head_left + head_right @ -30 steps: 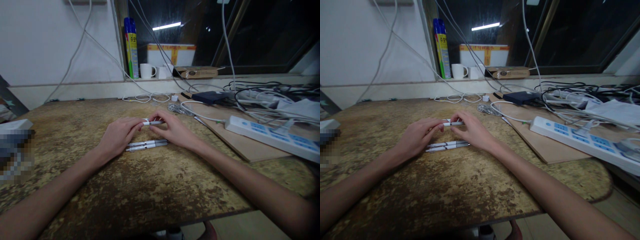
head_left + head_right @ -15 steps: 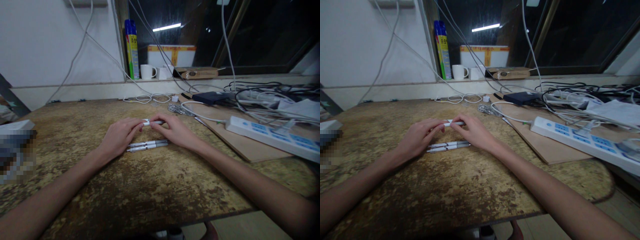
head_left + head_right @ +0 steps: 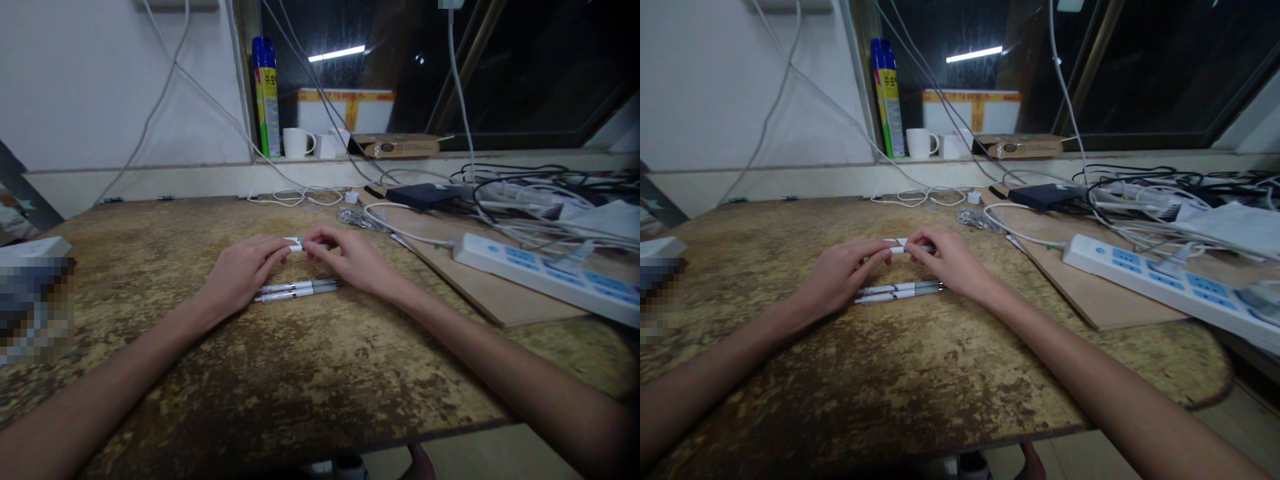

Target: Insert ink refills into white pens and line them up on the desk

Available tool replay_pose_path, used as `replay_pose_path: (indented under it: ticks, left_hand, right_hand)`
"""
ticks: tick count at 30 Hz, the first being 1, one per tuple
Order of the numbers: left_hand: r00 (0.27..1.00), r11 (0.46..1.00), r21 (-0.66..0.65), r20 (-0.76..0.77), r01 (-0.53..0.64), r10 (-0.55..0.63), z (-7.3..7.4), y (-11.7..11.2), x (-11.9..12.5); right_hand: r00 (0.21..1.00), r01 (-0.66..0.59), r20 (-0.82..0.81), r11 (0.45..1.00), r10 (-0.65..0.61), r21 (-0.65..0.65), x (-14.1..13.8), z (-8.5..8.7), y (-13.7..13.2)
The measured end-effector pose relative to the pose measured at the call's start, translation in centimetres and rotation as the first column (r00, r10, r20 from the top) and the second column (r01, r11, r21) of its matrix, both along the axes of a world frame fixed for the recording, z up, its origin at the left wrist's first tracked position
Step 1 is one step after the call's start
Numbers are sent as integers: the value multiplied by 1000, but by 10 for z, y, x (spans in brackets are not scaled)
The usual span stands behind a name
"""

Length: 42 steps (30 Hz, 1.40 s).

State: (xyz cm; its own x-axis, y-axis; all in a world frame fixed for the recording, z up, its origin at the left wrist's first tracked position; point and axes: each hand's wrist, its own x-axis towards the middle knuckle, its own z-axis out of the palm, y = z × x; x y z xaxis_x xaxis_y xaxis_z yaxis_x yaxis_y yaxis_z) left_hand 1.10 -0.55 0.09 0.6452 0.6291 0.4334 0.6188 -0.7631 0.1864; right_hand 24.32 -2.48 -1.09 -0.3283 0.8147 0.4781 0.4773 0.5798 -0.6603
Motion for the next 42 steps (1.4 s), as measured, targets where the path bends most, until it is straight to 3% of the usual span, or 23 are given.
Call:
replay_pose_path:
  ticks: [5,11,17,22,28,35,38,42]
  left_hand:
    - [1000,1000,-19,8,3,-2,0,1,0]
    - [1000,1000,-15,14,6,-6,0,0,0]
    - [1000,1000,-29,13,3,-3,0,1,-1]
    - [1000,1000,-16,7,2,-2,0,1,-1]
    - [1000,1000,-29,16,-10,10,1,0,0]
    - [1000,999,-34,9,1,0,0,2,-1]
    - [1000,999,-37,25,9,-8,-1,3,-1]
    - [999,999,-37,27,-21,22,0,3,-2]
  right_hand:
    - [999,-41,-25,994,44,97,1,-1,2]
    - [997,-31,-69,999,30,-16,0,-1,1]
    - [995,-68,-68,993,74,97,1,-2,2]
    - [997,-32,-77,999,31,-12,0,-2,2]
    - [993,-74,-81,994,81,85,1,0,2]
    - [995,-56,-85,997,61,51,1,-1,3]
    - [988,-57,-140,997,65,60,1,-2,5]
    - [961,-75,-269,997,67,-22,0,-1,7]
